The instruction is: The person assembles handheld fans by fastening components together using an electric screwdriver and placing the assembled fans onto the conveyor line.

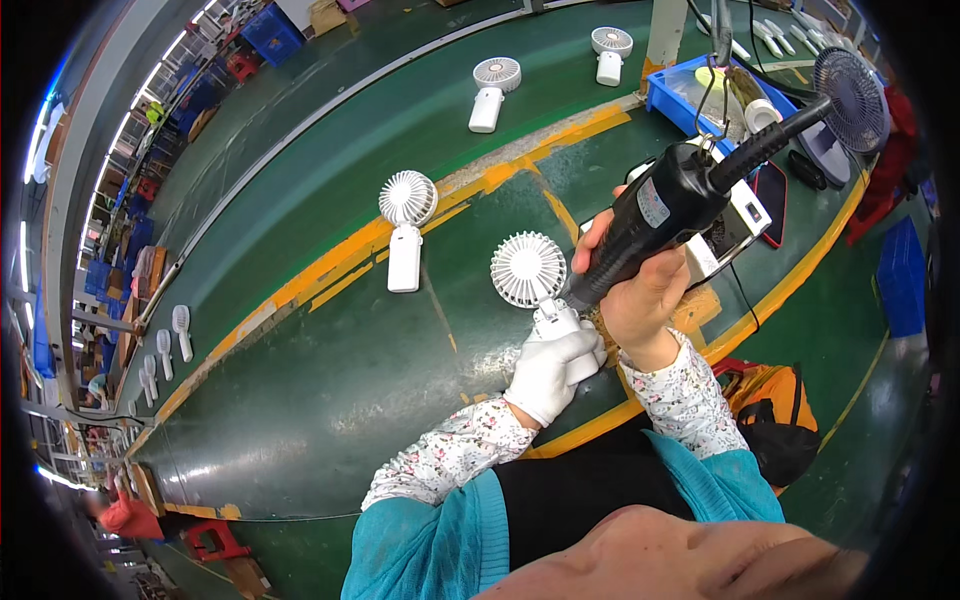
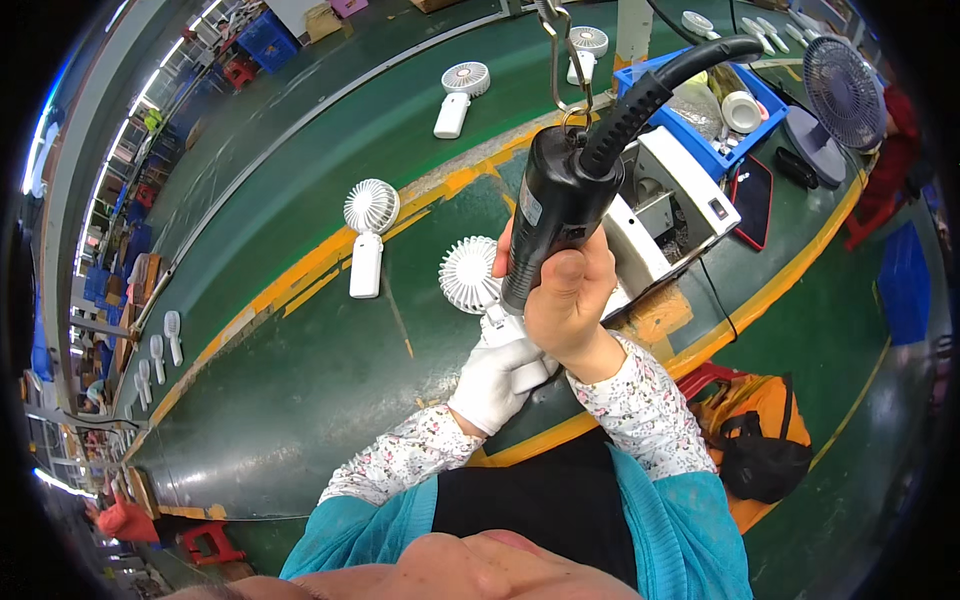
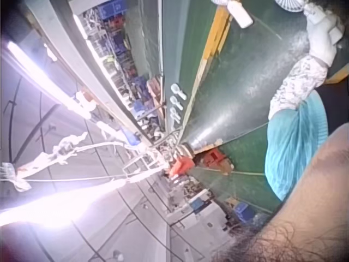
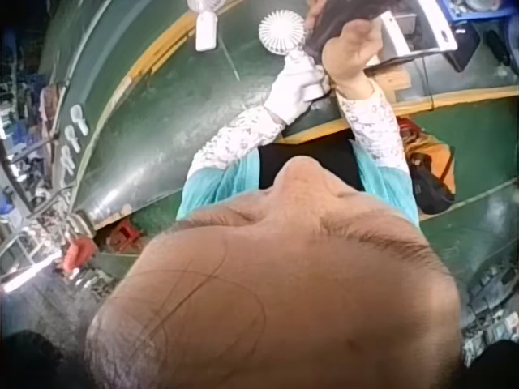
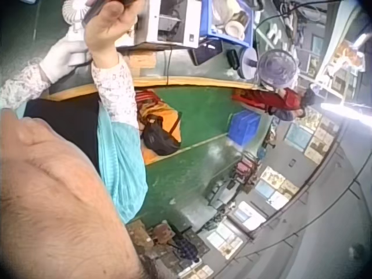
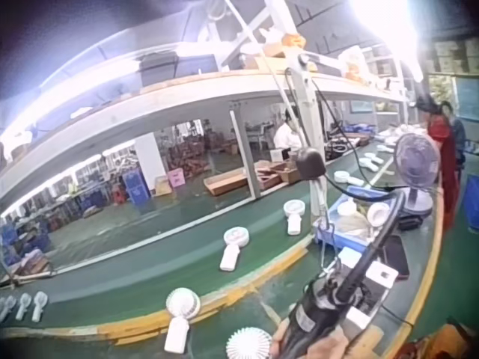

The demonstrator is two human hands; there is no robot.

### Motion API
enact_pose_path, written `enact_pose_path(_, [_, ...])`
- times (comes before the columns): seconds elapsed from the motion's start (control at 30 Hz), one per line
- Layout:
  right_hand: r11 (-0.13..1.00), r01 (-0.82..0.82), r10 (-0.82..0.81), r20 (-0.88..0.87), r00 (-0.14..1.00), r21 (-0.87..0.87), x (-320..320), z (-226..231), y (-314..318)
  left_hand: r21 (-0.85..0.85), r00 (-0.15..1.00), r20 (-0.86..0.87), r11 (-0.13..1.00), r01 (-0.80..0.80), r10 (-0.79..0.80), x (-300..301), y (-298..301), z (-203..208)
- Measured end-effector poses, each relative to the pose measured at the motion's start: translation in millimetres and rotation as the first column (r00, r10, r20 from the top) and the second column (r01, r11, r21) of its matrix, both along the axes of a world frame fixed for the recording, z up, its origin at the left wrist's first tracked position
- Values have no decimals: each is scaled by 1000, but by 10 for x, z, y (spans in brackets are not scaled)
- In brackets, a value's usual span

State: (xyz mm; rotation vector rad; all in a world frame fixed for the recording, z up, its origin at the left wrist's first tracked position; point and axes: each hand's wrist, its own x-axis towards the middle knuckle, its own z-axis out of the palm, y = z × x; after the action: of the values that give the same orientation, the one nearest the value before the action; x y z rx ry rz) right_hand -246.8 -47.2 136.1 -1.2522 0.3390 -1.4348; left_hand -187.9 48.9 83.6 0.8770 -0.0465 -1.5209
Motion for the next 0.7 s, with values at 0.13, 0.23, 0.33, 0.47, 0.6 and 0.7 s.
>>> enact_pose_path(0.13, [1000, -18, 18, -5, 1000, -17, 17, -17, 17, -54, 978, 208, 998, 21, -9, -34, 23, -55])
enact_pose_path(0.23, [999, -45, 45, -37, 998, -7, 39, -125, 60, -201, 472, 877, 960, 196, 87, 8, 95, -219])
enact_pose_path(0.33, [997, -70, 71, -54, 996, 25, 49, -213, 86, -137, -145, 969, 924, 357, 200, 26, 117, -225])
enact_pose_path(0.47, [993, -116, 118, -74, 990, 31, 55, -214, 76, -317, 582, 788, 943, 104, 201, -81, 93, -357])
enact_pose_path(0.6, [976, -220, 220, -97, 971, 7, -35, -255, 8, -104, 949, 314, 992, 67, -31, -1, 66, -120])
enact_pose_path(0.7, [945, -328, 324, -131, 937, -4, -65, -213, -13, -86, 959, 251, 984, 156, -130, 63, 51, -110])
